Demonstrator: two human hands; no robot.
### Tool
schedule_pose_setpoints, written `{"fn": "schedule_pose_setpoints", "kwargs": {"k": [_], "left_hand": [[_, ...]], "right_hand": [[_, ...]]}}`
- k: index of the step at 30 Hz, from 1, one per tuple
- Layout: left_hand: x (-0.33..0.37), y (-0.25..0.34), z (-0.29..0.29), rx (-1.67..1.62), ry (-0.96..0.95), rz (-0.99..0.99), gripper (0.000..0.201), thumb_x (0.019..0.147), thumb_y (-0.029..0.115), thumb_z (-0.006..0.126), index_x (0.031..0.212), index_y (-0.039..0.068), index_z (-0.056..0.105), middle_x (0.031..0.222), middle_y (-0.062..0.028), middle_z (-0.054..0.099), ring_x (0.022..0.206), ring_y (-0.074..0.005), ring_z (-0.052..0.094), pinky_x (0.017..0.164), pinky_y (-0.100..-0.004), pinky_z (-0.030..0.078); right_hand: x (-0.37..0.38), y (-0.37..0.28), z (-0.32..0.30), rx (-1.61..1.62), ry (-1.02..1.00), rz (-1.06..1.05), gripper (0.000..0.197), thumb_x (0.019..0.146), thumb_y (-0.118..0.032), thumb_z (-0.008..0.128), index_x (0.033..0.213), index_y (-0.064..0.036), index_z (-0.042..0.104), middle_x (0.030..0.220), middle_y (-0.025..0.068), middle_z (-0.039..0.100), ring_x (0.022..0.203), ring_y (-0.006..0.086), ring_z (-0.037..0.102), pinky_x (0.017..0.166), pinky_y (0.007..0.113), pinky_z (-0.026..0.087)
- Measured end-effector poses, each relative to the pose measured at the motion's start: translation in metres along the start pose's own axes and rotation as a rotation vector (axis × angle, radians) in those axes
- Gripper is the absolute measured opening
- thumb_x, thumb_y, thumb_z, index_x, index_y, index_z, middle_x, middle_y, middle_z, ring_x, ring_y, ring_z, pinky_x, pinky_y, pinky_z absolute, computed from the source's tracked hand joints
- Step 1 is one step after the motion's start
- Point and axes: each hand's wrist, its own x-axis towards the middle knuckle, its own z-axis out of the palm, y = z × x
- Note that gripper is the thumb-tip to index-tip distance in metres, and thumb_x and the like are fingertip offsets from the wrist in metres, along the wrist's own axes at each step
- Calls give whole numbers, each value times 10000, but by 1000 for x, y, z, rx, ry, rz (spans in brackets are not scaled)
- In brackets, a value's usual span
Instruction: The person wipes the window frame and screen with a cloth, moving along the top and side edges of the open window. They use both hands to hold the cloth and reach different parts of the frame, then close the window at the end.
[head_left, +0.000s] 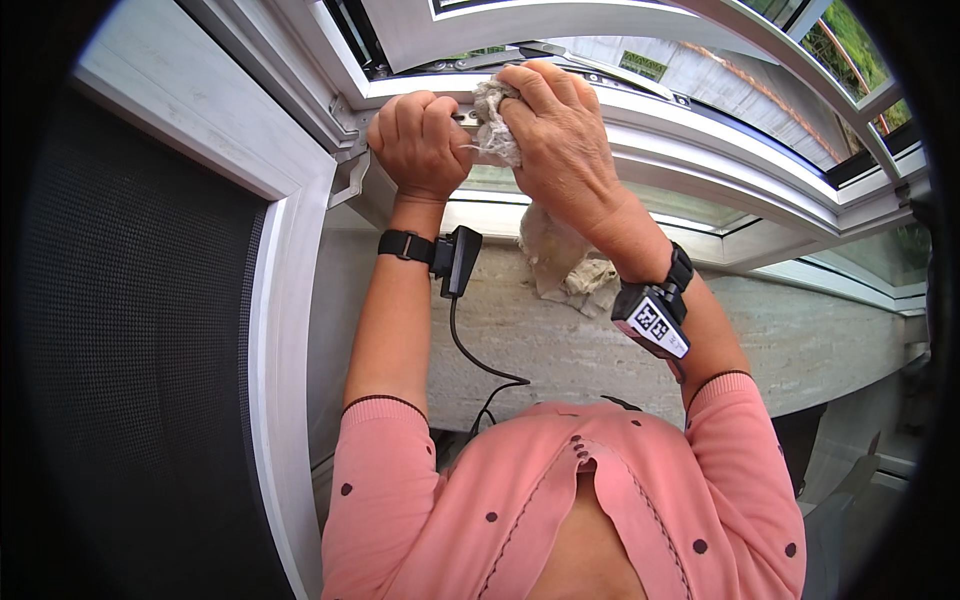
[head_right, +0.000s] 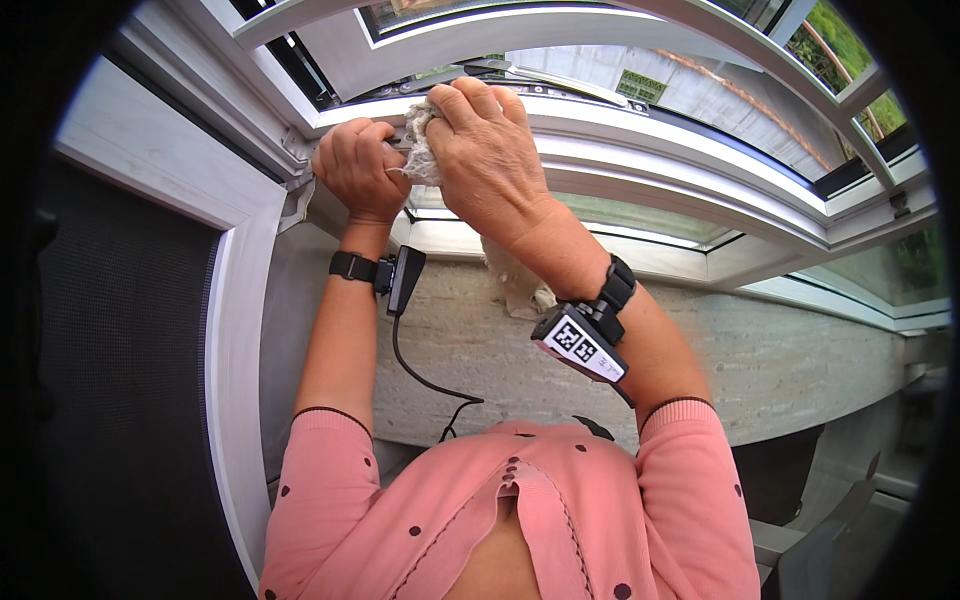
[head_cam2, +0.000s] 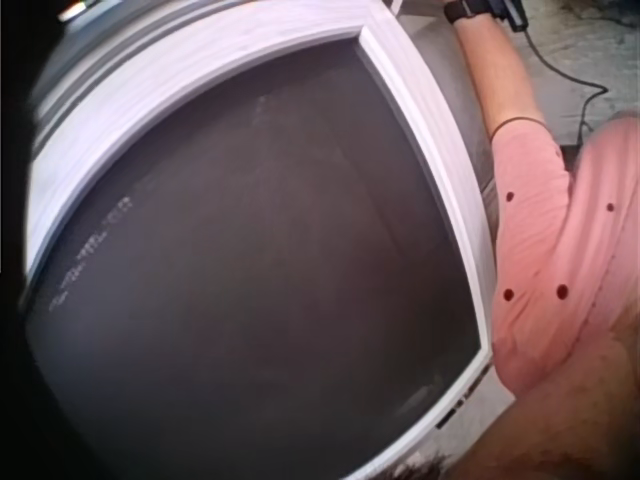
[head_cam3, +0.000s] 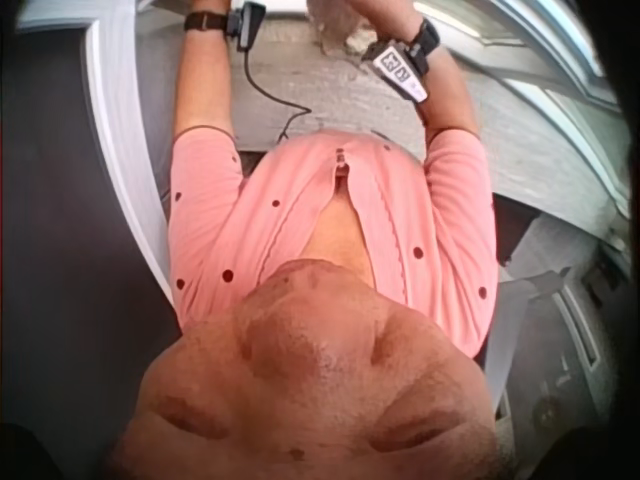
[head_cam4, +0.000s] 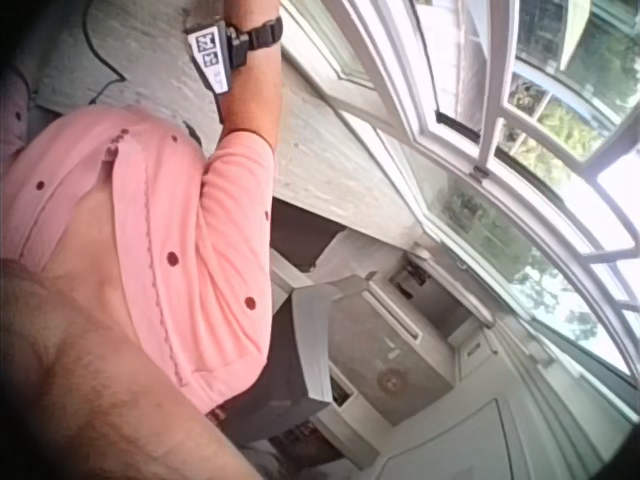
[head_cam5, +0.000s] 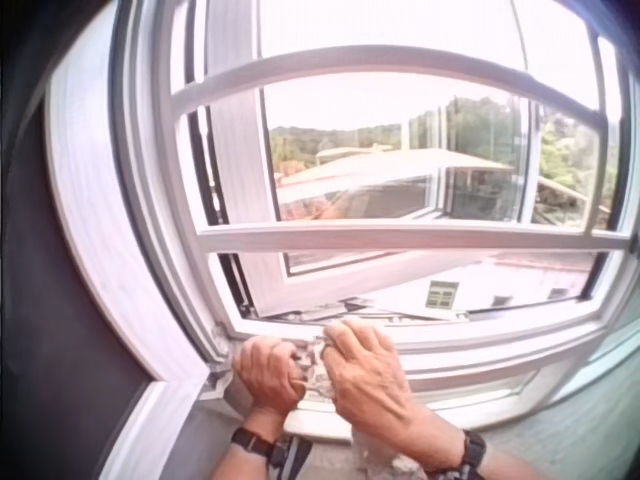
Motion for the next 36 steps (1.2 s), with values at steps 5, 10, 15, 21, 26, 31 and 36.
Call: {"fn": "schedule_pose_setpoints", "kwargs": {"k": [5, 10, 15, 21, 26, 31, 36], "left_hand": [[5, 3, -4, 26, -30, -14, 125, 790, 198, 544, 902, 178, 596, 964, -12, 576, 947, -247, 566, 858, -401, 387], [2, 0, -4, 26, -31, -4, 130, 782, 186, 548, 899, 183, 604, 962, -7, 578, 946, -243, 568, 855, -395, 386], [-3, -2, 4, 24, 30, 6, 111, 804, 196, 528, 891, 186, 595, 953, -8, 589, 933, -243, 573, 858, -402, 383], [5, 2, -3, 29, -32, 4, 131, 781, 180, 531, 895, 182, 595, 950, -8, 578, 939, -246, 561, 853, -407, 381], [2, 0, -4, 43, -23, 11, 150, 769, 163, 526, 899, 188, 597, 954, -7, 568, 949, -242, 558, 851, -405, 378], [-1, -1, 1, 12, 13, 4, 131, 776, 167, 533, 885, 187, 603, 944, 1, 579, 941, -238, 567, 842, -397, 376], [0, 0, 2, 117, 22, -25, 135, 882, 261, 541, 849, 135, 575, 939, -27, 592, 926, -261, 566, 835, -413, 368]], "right_hand": [[6, 20, -4, 186, -48, -18, 299, 635, -186, 800, 902, -67, 737, 1135, 50, 621, 1172, 238, 519, 1028, 426, 360], [2, 36, -20, 245, -221, 6, 374, 639, -210, 831, 984, -105, 734, 1258, 59, 576, 1279, 271, 466, 1075, 463, 355], [-1, 15, 5, 194, -80, 35, 449, 640, -339, 848, 970, -63, 718, 1259, 81, 577, 1288, 275, 445, 1074, 457, 327], [-2, 38, -5, 1, -61, -58, 398, 660, -407, 802, 888, -86, 743, 1122, 49, 592, 1195, 235, 486, 1082, 483, 301], [-23, 66, -52, -1, -84, 65, 319, 697, -323, 781, 890, -74, 730, 1102, 39, 599, 1135, 232, 511, 1010, 454, 362], [7, 60, -40, 123, 183, 180, 222, 750, -196, 720, 908, -43, 694, 1055, 52, 611, 1003, 250, 560, 861, 409, 445], [57, -2, 43, 329, -171, 181, 112, 782, -109, 637, 869, -41, 657, 980, 97, 634, 915, 303, 614, 783, 392, 508]]}}
